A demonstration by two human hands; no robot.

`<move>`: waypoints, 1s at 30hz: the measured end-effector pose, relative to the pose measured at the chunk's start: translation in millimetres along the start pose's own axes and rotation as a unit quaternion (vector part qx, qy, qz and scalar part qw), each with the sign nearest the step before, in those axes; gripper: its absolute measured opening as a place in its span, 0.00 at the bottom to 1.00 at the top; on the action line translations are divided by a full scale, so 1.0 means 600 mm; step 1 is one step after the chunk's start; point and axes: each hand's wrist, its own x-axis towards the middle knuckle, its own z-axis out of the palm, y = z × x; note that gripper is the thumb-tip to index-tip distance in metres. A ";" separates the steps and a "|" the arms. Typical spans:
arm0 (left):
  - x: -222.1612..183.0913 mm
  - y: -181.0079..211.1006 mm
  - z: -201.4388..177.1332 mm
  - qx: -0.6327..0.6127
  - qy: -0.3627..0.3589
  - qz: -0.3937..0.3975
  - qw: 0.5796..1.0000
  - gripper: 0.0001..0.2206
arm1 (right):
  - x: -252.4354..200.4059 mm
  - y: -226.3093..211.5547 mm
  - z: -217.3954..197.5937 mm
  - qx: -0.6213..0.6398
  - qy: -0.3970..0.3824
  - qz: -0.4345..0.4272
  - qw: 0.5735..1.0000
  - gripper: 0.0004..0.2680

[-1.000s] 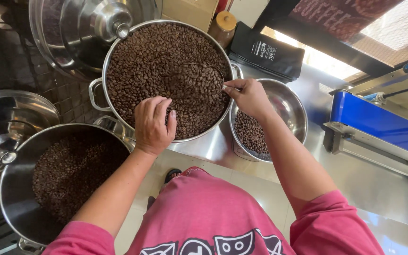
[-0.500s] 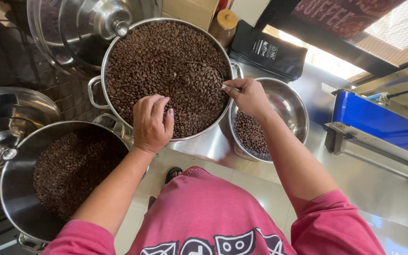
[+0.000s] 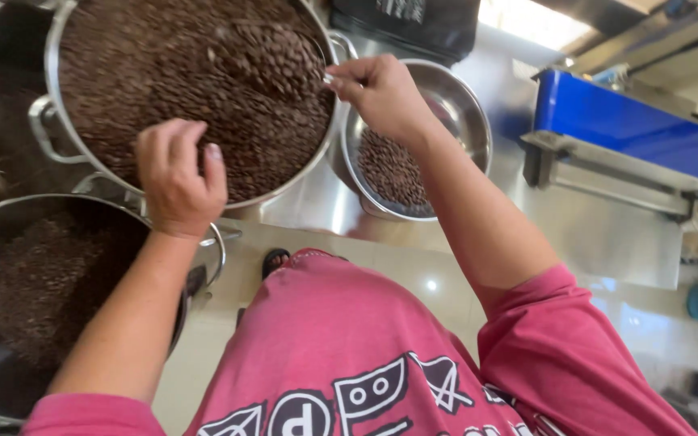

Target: Scooping roasted coffee beans from a large pot into a smaller bowl using a metal scoop

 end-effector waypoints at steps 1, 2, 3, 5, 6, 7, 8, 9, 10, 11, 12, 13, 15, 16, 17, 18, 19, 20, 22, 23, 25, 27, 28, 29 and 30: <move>0.000 0.001 -0.001 0.006 0.004 0.003 1.000 0.13 | -0.009 -0.007 -0.008 0.047 -0.001 0.007 0.999 0.09; -0.001 0.001 -0.002 0.011 0.007 0.006 1.000 0.13 | -0.018 -0.015 -0.016 0.095 -0.002 0.013 0.995 0.09; -0.002 0.001 -0.003 0.007 0.002 0.007 1.000 0.13 | -0.024 -0.005 -0.023 0.097 -0.001 0.019 0.995 0.09; -0.001 0.001 -0.003 0.000 0.006 0.019 1.000 0.13 | -0.037 0.014 -0.040 0.111 0.020 -0.021 0.993 0.07; -0.004 0.000 -0.003 -0.005 0.003 0.021 1.000 0.13 | -0.048 0.024 -0.049 0.112 0.023 -0.016 0.993 0.07; -0.005 -0.001 -0.002 -0.003 0.007 0.029 1.000 0.13 | -0.059 0.033 -0.058 0.126 0.026 -0.016 0.992 0.07; -0.005 -0.002 -0.001 -0.001 0.010 0.037 0.999 0.13 | -0.069 0.042 -0.068 0.139 0.029 -0.016 0.990 0.06; -0.006 -0.001 0.001 -0.004 0.008 0.038 0.999 0.13 | -0.084 0.056 -0.082 0.139 0.031 -0.012 0.990 0.06; -0.007 0.000 0.003 -0.003 0.010 0.040 0.999 0.13 | -0.099 0.069 -0.095 0.125 0.027 -0.026 0.991 0.07; -0.007 -0.001 0.001 0.003 0.012 0.042 0.999 0.13 | -0.110 0.079 -0.106 0.111 0.022 -0.042 0.993 0.08; -0.007 0.000 0.002 0.003 0.011 0.043 0.999 0.13 | -0.125 0.103 -0.115 0.112 0.022 -0.042 0.993 0.08; -0.007 0.001 0.002 0.006 0.011 0.043 0.999 0.13 | -0.140 0.126 -0.122 0.108 0.032 -0.004 0.994 0.08; -0.008 0.002 0.000 0.010 0.011 0.045 0.999 0.12 | -0.169 0.169 -0.132 0.105 0.042 0.032 0.993 0.09; -0.009 0.002 0.000 0.011 0.009 0.046 0.999 0.13 | -0.182 0.190 -0.134 0.099 0.056 0.073 0.991 0.09; -0.009 0.003 0.001 0.011 0.008 0.046 0.999 0.14 | -0.196 0.211 -0.137 0.092 0.071 0.115 0.987 0.10; -0.009 0.003 0.003 0.012 0.008 0.048 0.999 0.14 | -0.210 0.215 -0.137 0.093 0.072 0.115 0.986 0.10; -0.010 0.002 0.003 0.018 0.009 0.051 0.998 0.14 | -0.222 0.218 -0.136 0.067 0.079 0.148 0.984 0.11; -0.010 0.000 0.004 0.024 0.011 0.054 0.998 0.14 | -0.235 0.221 -0.135 0.040 0.086 0.180 0.979 0.12; -0.010 0.000 0.006 0.027 0.012 0.057 0.998 0.14 | -0.242 0.270 -0.116 0.010 0.095 0.185 0.978 0.11; -0.011 -0.001 0.007 0.028 0.013 0.058 0.998 0.14 | -0.246 0.295 -0.106 -0.022 0.102 0.191 0.976 0.10; -0.011 -0.001 0.007 0.031 0.013 0.058 0.998 0.14 | -0.249 0.323 -0.089 -0.073 0.102 0.204 0.971 0.10; -0.012 -0.002 0.008 0.033 0.013 0.057 0.998 0.14 | -0.250 0.362 -0.071 -0.125 0.100 0.216 0.963 0.10; -0.012 -0.003 0.008 0.033 0.014 0.057 0.998 0.14 | -0.249 0.387 -0.062 -0.170 0.116 0.186 0.961 0.10; -0.013 -0.003 0.009 0.033 0.016 0.057 0.998 0.15 | -0.248 0.412 -0.054 -0.215 0.131 0.154 0.955 0.10; -0.012 -0.002 0.009 0.033 0.017 0.057 0.998 0.15 | -0.249 0.425 -0.055 -0.216 0.131 0.153 0.955 0.10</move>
